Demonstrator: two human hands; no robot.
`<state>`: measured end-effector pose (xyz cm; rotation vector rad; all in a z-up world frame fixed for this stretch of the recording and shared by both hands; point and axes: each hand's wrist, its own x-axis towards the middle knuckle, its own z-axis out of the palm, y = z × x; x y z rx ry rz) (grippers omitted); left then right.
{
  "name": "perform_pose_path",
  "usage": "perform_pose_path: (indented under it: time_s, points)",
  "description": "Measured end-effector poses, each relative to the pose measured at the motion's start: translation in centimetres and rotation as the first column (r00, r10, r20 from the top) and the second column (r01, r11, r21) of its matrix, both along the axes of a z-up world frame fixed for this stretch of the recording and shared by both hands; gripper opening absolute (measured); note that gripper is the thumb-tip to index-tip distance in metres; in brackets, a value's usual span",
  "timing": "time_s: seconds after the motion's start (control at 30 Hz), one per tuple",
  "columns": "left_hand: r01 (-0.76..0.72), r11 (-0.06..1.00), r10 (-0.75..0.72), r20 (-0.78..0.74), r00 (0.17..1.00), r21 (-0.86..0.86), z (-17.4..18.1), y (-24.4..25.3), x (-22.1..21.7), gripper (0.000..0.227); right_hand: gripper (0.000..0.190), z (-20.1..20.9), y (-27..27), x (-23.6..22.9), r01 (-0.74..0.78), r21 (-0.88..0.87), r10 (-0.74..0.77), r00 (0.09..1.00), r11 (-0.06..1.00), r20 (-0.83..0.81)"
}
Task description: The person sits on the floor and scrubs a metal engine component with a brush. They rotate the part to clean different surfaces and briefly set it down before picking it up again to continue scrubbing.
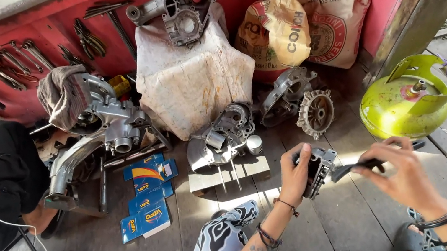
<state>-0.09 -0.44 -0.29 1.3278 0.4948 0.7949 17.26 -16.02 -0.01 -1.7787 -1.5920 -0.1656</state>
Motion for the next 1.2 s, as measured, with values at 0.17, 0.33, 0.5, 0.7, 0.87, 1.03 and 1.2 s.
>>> perform_pose_path:
  time_s: [0.17,0.33,0.5,0.7,0.87,1.03,1.2]
  points:
    - [0.001,1.000,-0.001,0.011,1.000,-0.017,-1.0,0.1,0.3,0.049,0.027,0.5,0.1,-0.2,-0.009,-0.018,0.008,1.000,1.000,-0.013]
    - [-0.117,0.993,0.117,-0.057,0.992,-0.007,-6.3,0.8,1.6,0.039,0.019,4.7,0.8,-3.5,-0.047,0.085,0.054,0.996,0.995,-0.075]
    - [-0.095,0.985,0.085,-0.072,0.994,-0.144,-2.5,0.4,1.0,0.043,0.015,4.9,0.6,-4.0,-0.028,0.064,0.036,0.992,0.998,-0.123]
    - [-0.112,0.946,0.079,-0.119,0.990,-0.303,-1.0,-0.3,0.8,0.058,0.009,3.3,0.8,-4.9,-0.017,0.039,0.026,0.968,0.999,-0.248]
    - [-0.145,0.831,0.065,-0.165,0.984,-0.536,3.8,-1.4,-0.4,0.076,0.009,2.7,1.2,-6.3,-0.037,0.053,0.051,0.958,0.998,-0.284]
    - [-0.026,0.856,0.047,0.027,0.999,-0.517,2.9,-1.0,-0.8,0.061,0.011,-0.3,1.4,-6.7,0.009,0.087,0.009,0.980,0.996,-0.201]
    - [-0.136,0.831,0.121,-0.064,0.991,-0.540,3.0,-1.4,-0.2,0.061,0.011,1.9,1.6,-7.4,-0.005,0.121,0.026,0.984,0.993,-0.176]
